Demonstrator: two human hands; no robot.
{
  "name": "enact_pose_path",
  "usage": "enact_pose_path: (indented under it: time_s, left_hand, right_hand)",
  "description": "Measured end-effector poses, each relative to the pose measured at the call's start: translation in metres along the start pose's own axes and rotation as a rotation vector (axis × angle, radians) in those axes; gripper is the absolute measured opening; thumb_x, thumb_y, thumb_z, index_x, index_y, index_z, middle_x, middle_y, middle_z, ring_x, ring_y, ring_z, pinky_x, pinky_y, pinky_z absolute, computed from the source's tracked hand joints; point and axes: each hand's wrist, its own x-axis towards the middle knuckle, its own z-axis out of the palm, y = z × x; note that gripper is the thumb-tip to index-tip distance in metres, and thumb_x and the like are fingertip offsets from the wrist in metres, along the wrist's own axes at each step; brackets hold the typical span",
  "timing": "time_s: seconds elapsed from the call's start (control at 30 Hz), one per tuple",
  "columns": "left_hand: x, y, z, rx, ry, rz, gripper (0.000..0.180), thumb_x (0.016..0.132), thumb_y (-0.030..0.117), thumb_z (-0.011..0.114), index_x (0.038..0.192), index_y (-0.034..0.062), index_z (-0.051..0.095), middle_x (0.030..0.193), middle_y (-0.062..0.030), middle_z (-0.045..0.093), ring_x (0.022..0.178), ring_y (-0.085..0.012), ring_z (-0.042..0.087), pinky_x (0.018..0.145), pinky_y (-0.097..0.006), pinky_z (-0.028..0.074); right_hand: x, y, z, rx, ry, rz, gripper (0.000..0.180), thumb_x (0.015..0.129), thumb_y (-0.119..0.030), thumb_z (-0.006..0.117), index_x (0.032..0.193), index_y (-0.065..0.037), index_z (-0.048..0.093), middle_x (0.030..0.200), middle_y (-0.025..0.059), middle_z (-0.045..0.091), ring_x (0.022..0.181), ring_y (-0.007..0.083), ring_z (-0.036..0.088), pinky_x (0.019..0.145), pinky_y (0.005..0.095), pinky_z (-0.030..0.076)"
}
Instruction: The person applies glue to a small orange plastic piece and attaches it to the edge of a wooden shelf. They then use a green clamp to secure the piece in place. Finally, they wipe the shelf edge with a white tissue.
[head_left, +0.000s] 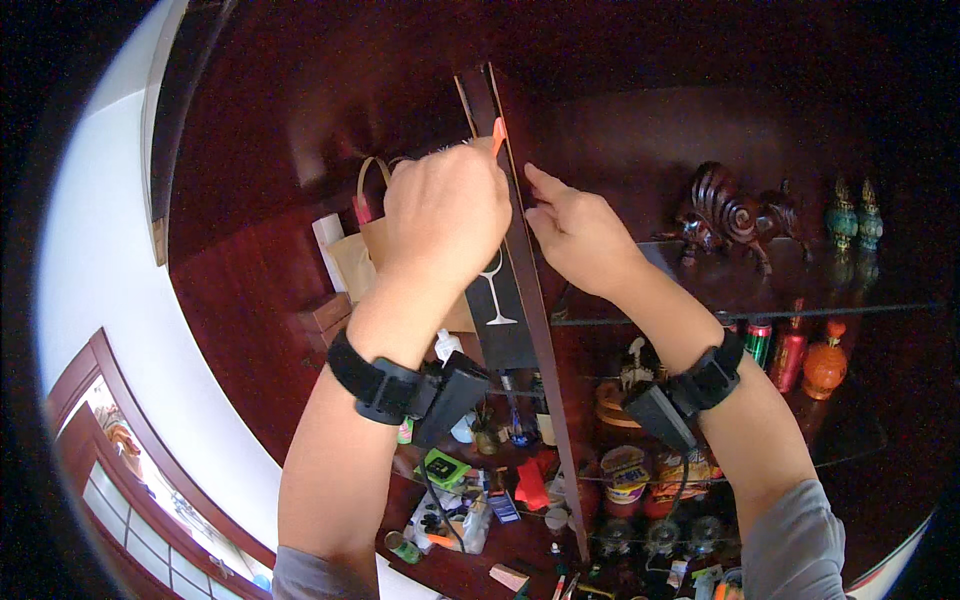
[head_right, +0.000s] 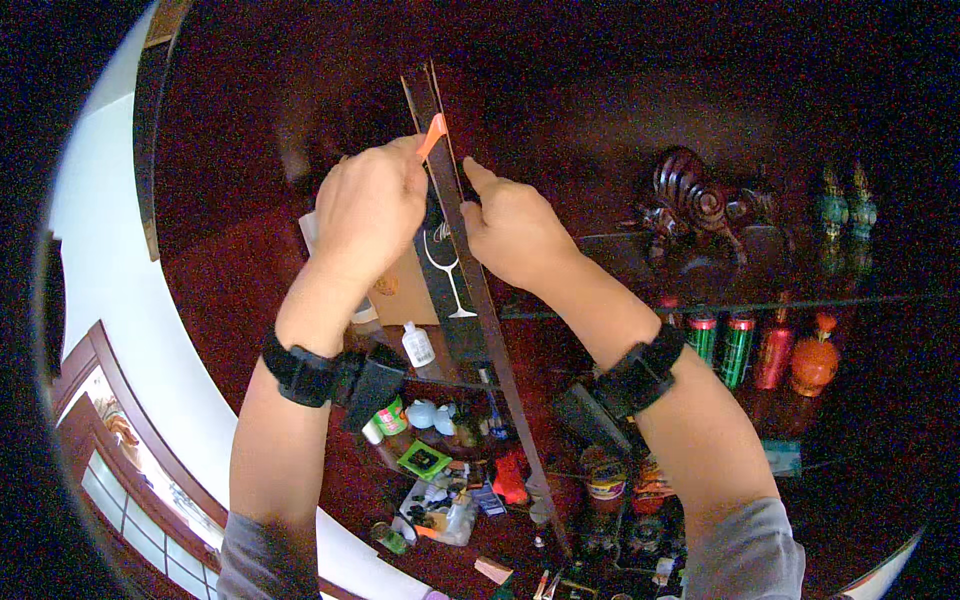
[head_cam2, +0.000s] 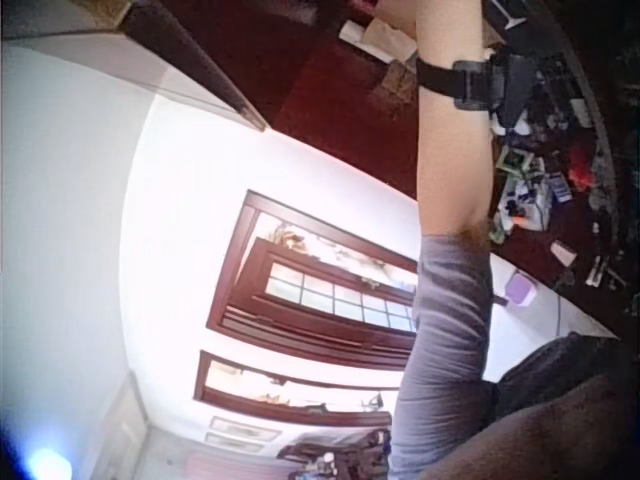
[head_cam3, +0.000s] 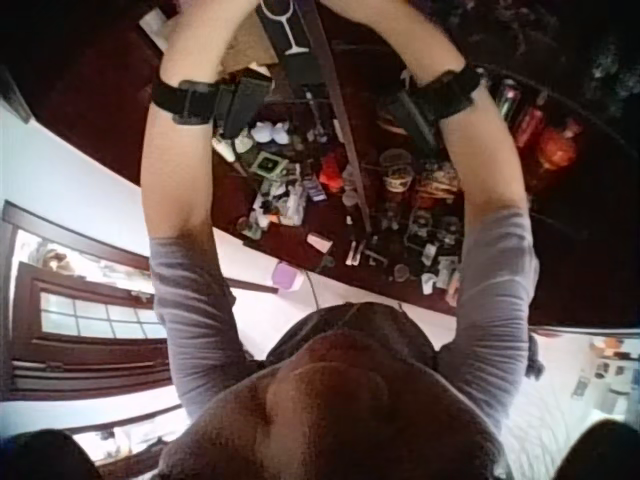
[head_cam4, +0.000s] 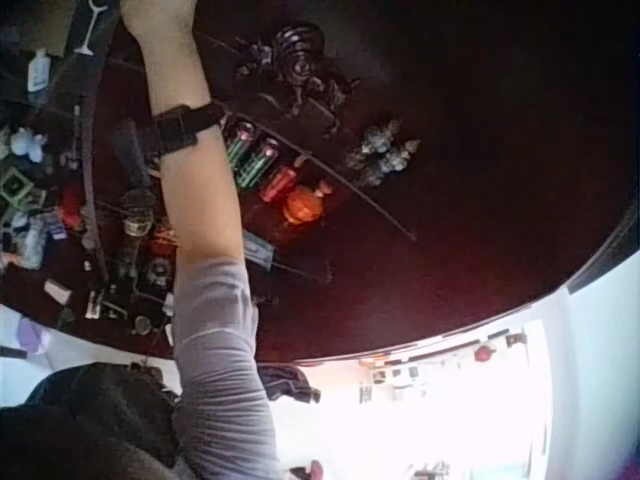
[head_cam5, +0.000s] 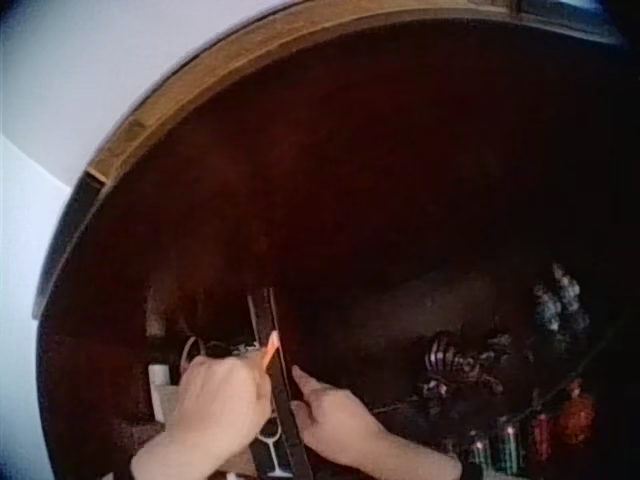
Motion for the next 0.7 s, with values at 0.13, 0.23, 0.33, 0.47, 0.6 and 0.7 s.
enact_pose_path:
  time_s: [0.13,0.23,0.33,0.47,0.6,0.7]
  left_hand:
    - [-0.004,-0.001,-0.002,-0.106,-0.019,-0.068,0.026,0.081,0.015,0.046,0.101,0.0074,0.061,0.07,-0.0197,0.06,0.067,-0.0369,0.059,0.066,-0.046,0.047]
    - [-0.01,0.002,-0.005,-0.075,-0.025,-0.05,0.026,0.081,0.014,0.047,0.103,0.0072,0.06,0.07,-0.0203,0.059,0.067,-0.0368,0.059,0.065,-0.045,0.047]
    - [-0.017,0.001,-0.002,-0.092,0.011,-0.055,0.026,0.081,0.013,0.048,0.104,0.0074,0.06,0.07,-0.0209,0.059,0.066,-0.0367,0.059,0.064,-0.046,0.047]
    - [-0.025,0.0,0.004,-0.137,0.091,-0.073,0.028,0.079,0.013,0.05,0.105,0.0087,0.059,0.068,-0.0208,0.059,0.062,-0.0375,0.058,0.061,-0.046,0.045]
    - [-0.03,0.004,0.002,-0.046,0.087,-0.06,0.028,0.08,0.013,0.05,0.106,0.01,0.059,0.066,-0.0197,0.059,0.06,-0.0372,0.056,0.06,-0.045,0.045]
    - [-0.039,0.007,-0.008,-0.079,0.122,-0.085,0.029,0.082,0.015,0.049,0.109,0.0108,0.059,0.068,-0.0191,0.058,0.064,-0.034,0.056,0.061,-0.041,0.045]
  right_hand:
    - [0.003,-0.005,0.003,-0.02,-0.094,0.114,0.047,0.078,-0.012,0.048,0.12,0.009,0.041,0.09,0.0299,0.056,0.084,0.0397,0.057,0.077,0.0428,0.045]
    - [0.002,-0.004,0.009,-0.038,-0.054,0.042,0.049,0.078,-0.013,0.05,0.121,0.009,0.04,0.09,0.029,0.057,0.083,0.0391,0.057,0.077,0.0429,0.046]
    - [0.002,-0.008,0.005,-0.043,-0.122,0.095,0.051,0.076,-0.012,0.052,0.121,0.009,0.04,0.094,0.0293,0.056,0.085,0.0388,0.057,0.077,0.0427,0.046]
    - [-0.001,-0.005,0.006,-0.018,-0.113,0.068,0.053,0.074,-0.011,0.053,0.122,0.008,0.039,0.095,0.0297,0.055,0.085,0.0397,0.056,0.077,0.0427,0.046]
    - [-0.001,0.0,0.008,0.039,-0.062,-0.017,0.054,0.073,-0.011,0.052,0.122,0.009,0.039,0.096,0.0302,0.055,0.086,0.0397,0.056,0.079,0.042,0.045]
    - [-0.001,-0.003,0.006,0.007,-0.1,0.013,0.054,0.075,-0.005,0.052,0.125,0.006,0.037,0.093,0.029,0.055,0.076,0.037,0.058,0.07,0.0355,0.047]
